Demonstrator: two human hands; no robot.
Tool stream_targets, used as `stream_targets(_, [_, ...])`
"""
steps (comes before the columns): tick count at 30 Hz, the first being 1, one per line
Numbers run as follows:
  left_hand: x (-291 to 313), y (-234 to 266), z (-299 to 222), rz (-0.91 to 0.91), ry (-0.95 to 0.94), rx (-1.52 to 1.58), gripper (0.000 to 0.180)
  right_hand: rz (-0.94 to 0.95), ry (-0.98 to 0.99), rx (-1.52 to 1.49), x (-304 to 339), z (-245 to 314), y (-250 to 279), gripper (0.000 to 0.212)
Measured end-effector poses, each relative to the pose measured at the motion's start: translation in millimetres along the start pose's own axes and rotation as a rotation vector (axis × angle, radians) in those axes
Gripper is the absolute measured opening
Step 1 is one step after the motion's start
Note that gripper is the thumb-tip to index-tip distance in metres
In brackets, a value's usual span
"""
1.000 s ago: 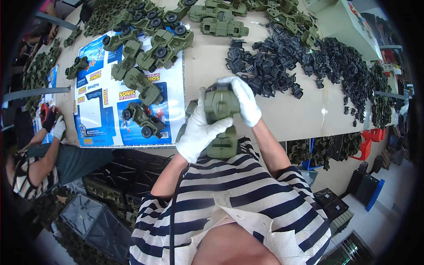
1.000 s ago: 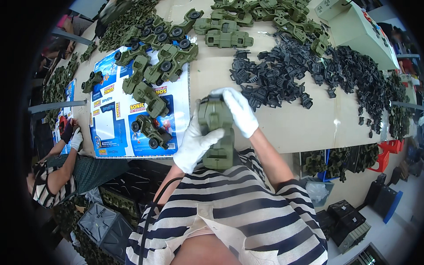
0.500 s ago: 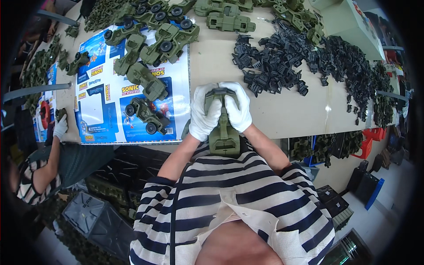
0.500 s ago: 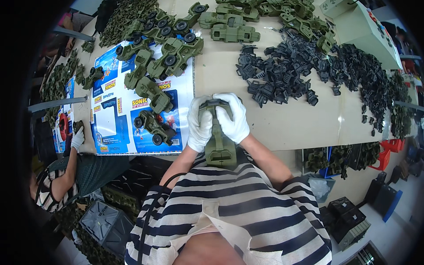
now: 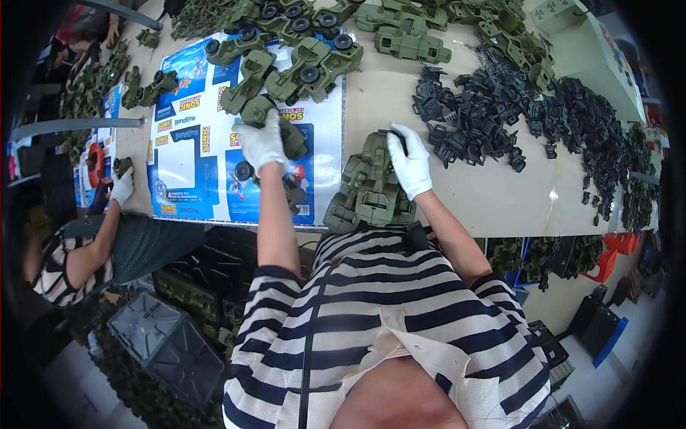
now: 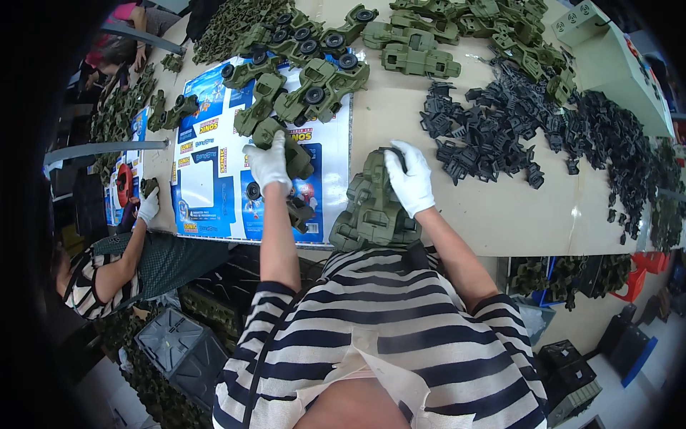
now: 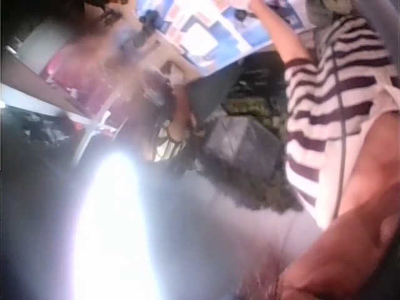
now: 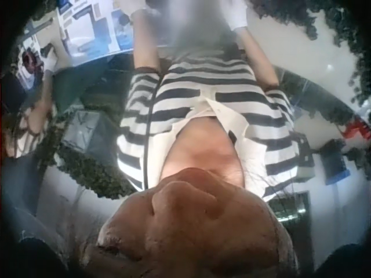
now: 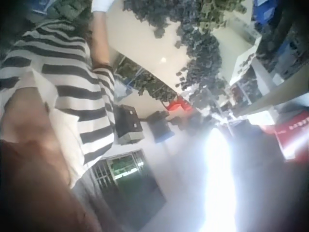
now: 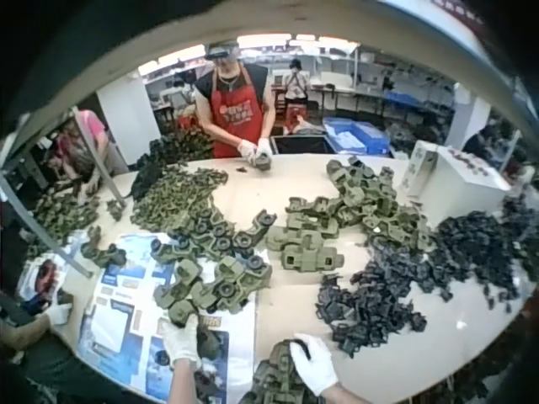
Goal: The person assembles green toy tank vehicles by hand, picking up chassis and wheels from a table and snapping them together. They place completed units into a blue bin and continue the process. At one point, they remove their gloves to adjust the camera strap before putting them back on to resume assembly.
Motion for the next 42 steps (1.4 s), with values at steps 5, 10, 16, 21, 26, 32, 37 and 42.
stream_targets(5, [-29, -53, 29, 0.133, 0.288, 0.235, 0.104, -0.018, 0.219, 0.124, -20, 24, 10, 0.026])
stream_targets(10, [0, -55, 18, 0.308, 0.307, 0.652, 0.079, -0.226, -0.165, 0.25, -49, -69, 78, 0.028])
stream_targets(16, [61, -26, -4, 0.63, 0.274, 0.763, 0.054, 0.217, -0.001, 0.896, -55, -96, 62, 0.033])
stream_targets(21, [127, -3, -29, 0.885, 0.391, 0.838, 0.053, 0.447, 0.252, 1.192, -44, -96, 24, 0.029])
stream_targets(26, [167, -14, -38, 1.128, 0.284, 0.767, 0.062, 0.149, 0.166, 0.701, -59, -82, 55, 0.015])
stream_targets(32, [204, -19, -72, 1.328, 0.29, 0.918, 0.069, 0.209, -0.13, 1.019, -66, -94, 68, 0.035])
stream_targets(37, [209, -20, -75, 1.323, 0.202, 0.818, 0.068, 0.36, -0.002, 1.058, -55, -92, 28, 0.045])
stream_targets(42, [206, -13, -59, 1.318, 0.27, 0.861, 0.069, 0.178, 0.082, 1.211, -43, -74, 38, 0.067])
Point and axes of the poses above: each hand's wrist, its own x-axis away from the middle knuckle, its own y-axis out of the back of the hand, z = x × y, the point moved 10 cm from there along -x, towards the middle knuckle, and after that the axes turned 13 degrees about -z, right-handed, at the moved point
